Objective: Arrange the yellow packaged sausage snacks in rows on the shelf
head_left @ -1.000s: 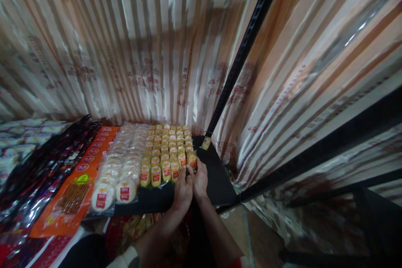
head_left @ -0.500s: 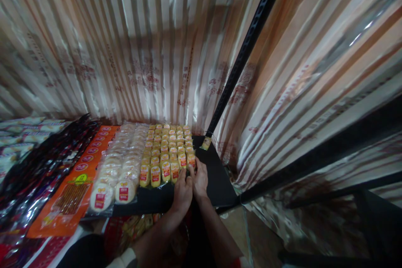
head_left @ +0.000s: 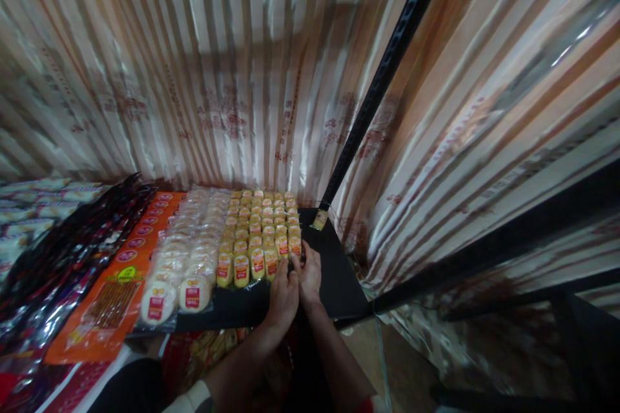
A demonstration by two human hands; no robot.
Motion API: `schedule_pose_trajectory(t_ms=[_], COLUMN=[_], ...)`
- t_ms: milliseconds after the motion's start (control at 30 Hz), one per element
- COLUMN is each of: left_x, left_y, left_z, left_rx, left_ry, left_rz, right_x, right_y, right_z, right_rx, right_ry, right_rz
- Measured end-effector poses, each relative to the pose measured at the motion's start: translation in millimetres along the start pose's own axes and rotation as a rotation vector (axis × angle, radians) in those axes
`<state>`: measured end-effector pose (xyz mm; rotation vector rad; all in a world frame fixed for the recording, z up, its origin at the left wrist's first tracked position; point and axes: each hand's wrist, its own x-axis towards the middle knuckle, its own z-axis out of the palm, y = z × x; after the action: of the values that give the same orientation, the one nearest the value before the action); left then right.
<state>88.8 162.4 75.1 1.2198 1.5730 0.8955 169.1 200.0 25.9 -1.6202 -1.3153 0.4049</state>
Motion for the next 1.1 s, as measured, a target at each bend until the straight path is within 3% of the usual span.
schedule_pose_trajectory(t_ms=[1100], left_x=[-12.4], left_y=[-2.8], left_z=[2.1], left_rx=[-0.001], left_ry=[-0.015], left_rz=[-0.009], right_x=[-4.4], right_y=[11.4], right_z=[0.2], right_rx=[-0.027], right_ry=[0.005], right_rz=[-0.054])
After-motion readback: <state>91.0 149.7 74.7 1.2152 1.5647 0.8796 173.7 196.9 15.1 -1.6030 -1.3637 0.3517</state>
